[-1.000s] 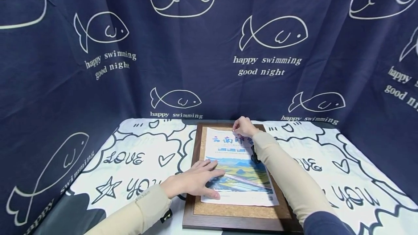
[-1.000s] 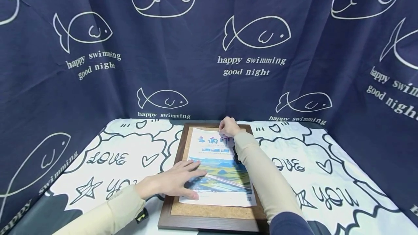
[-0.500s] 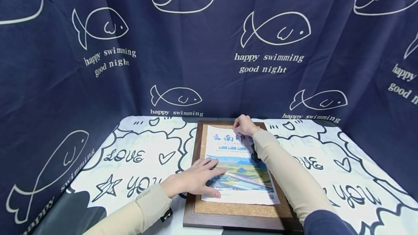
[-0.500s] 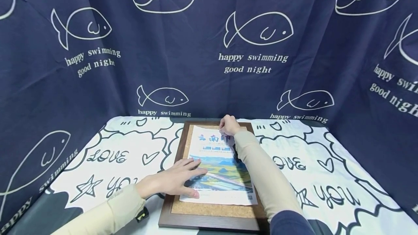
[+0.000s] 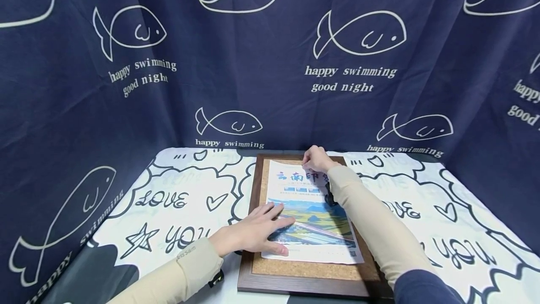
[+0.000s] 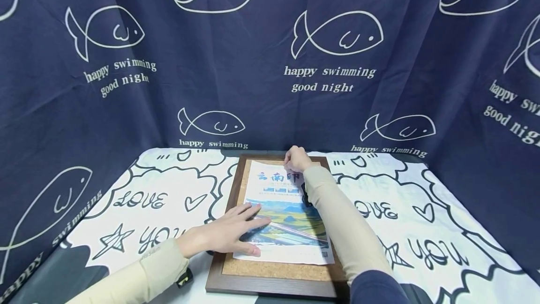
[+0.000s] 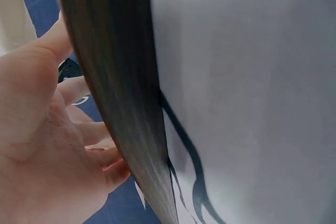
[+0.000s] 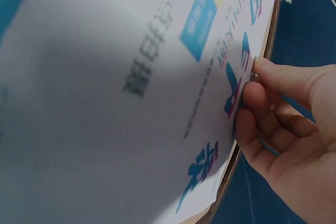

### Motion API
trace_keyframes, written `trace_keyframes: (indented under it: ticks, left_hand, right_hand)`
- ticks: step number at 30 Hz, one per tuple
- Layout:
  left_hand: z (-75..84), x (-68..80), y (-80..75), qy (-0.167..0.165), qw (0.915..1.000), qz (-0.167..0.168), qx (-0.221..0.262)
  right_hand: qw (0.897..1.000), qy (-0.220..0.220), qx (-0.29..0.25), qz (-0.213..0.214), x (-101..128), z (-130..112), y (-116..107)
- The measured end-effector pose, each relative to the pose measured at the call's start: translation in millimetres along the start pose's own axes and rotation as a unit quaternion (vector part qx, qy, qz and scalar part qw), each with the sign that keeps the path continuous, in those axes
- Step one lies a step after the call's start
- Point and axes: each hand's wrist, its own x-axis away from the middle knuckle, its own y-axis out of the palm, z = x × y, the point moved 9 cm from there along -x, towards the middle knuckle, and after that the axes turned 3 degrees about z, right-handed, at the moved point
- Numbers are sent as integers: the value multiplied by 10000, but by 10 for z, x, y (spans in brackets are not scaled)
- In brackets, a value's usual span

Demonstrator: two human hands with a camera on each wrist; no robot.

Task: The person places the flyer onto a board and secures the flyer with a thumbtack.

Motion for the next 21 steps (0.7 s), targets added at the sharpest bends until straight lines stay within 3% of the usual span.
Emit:
trace_keyframes:
  ticks: [21]
  left_hand:
    - [103,16,-32,-76,9998,-117,-105]
  right_hand:
    - [9998,153,-63,108,23,22,-37]
